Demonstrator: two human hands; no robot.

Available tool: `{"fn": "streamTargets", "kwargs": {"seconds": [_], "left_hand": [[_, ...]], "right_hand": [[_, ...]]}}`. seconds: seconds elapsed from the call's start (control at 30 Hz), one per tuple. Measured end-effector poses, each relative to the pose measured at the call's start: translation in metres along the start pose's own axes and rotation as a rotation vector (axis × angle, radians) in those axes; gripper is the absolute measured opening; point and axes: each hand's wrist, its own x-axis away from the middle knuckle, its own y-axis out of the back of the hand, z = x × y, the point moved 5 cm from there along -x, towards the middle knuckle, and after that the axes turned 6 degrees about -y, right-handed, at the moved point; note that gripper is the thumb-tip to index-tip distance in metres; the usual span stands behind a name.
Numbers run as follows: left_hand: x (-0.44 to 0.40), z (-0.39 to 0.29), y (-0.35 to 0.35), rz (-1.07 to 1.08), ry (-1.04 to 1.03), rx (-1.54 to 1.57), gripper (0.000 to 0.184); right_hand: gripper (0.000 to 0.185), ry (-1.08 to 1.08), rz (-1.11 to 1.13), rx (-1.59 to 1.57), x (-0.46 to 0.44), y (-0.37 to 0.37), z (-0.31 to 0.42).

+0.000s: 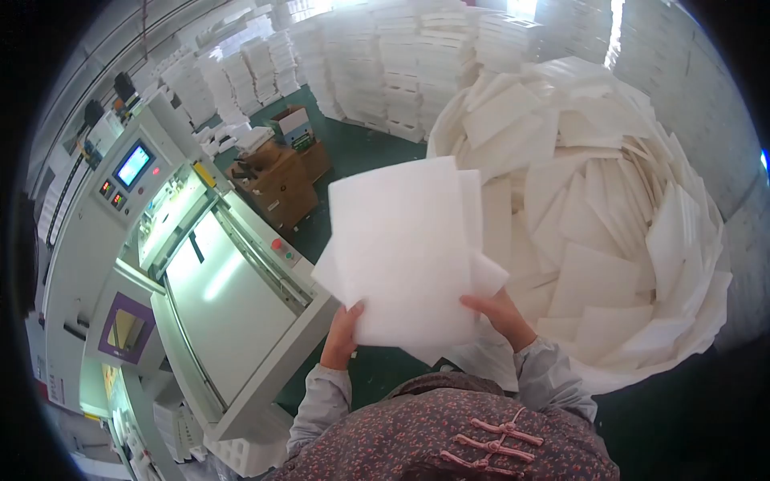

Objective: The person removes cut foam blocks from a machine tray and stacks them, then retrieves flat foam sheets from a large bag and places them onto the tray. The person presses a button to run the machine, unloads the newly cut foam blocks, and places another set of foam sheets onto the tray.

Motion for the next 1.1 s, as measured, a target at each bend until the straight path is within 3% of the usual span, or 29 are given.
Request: {"fn": "streamTargets", "kwargs": {"seconds": [0.07,0.1,0.17,0.23,0.27,0.33,0.4,0.53,0.67,0.77,0.83,0.87,0.9,1.0,1.1], "left_hand": [[0.006,0.012,0.021,-0.067,0.008,0.064,0.049],[0.008,0.016,0.037,-0.046,0.028,0.055,0.049],[0.012,0.02,0.066,-0.037,-0.022,-0.051,0.051],[0.019,0.018,0.062,-0.017,-0.004,-0.066,0.052],[0.025,0.014,0.059,-0.023,-0.01,-0.074,0.052],[0.032,0.009,0.057,-0.04,-0.032,-0.088,0.054],[0.035,0.018,0.059,-0.06,-0.03,-0.025,0.056],[0.041,0.032,0.061,-0.173,-0.036,0.184,0.059],[0.039,0.015,0.037,-0.122,0.025,0.093,0.06],[0.033,0.007,0.029,-0.136,-0.007,0.032,0.058],[0.032,0.002,0.026,-0.155,-0.048,-0.03,0.057],[0.033,0.003,0.026,-0.176,-0.063,-0.032,0.057],[0.034,0.006,0.027,-0.195,-0.081,-0.023,0.057],[0.036,0.014,0.027,-0.277,-0.161,0.024,0.055],[0.047,0.012,0.024,-0.354,-0.142,-0.006,0.054]], "right_hand": [[0.066,0.122,0.16,0.149,-0.009,0.013,-0.007],[0.066,0.118,0.132,0.14,-0.013,0.02,0.0],[0.068,-0.037,0.297,-0.387,-0.018,0.027,0.016],[0.073,-0.113,0.192,-0.087,-0.02,0.026,0.023],[0.073,-0.12,0.167,-0.099,-0.019,0.014,0.019],[0.075,-0.017,0.34,0.065,-0.022,-0.02,0.009],[0.079,-0.11,0.259,0.319,-0.03,-0.016,-0.039],[0.085,-0.21,0.012,0.123,-0.018,-0.023,-0.055],[0.089,0.124,0.088,0.425,-0.025,-0.03,-0.067],[0.074,0.249,0.171,0.407,-0.023,-0.028,-0.02],[0.048,-0.158,0.101,0.09,-0.044,0.002,-0.027],[0.032,-0.073,0.065,-0.107,-0.064,0.03,-0.046],[0.026,-0.166,-0.086,-0.11,-0.075,0.045,-0.029],[0.018,0.041,-0.489,-0.007,-0.132,0.133,-0.059],[0.019,0.022,-0.296,0.134,-0.157,0.101,-0.027]]}}
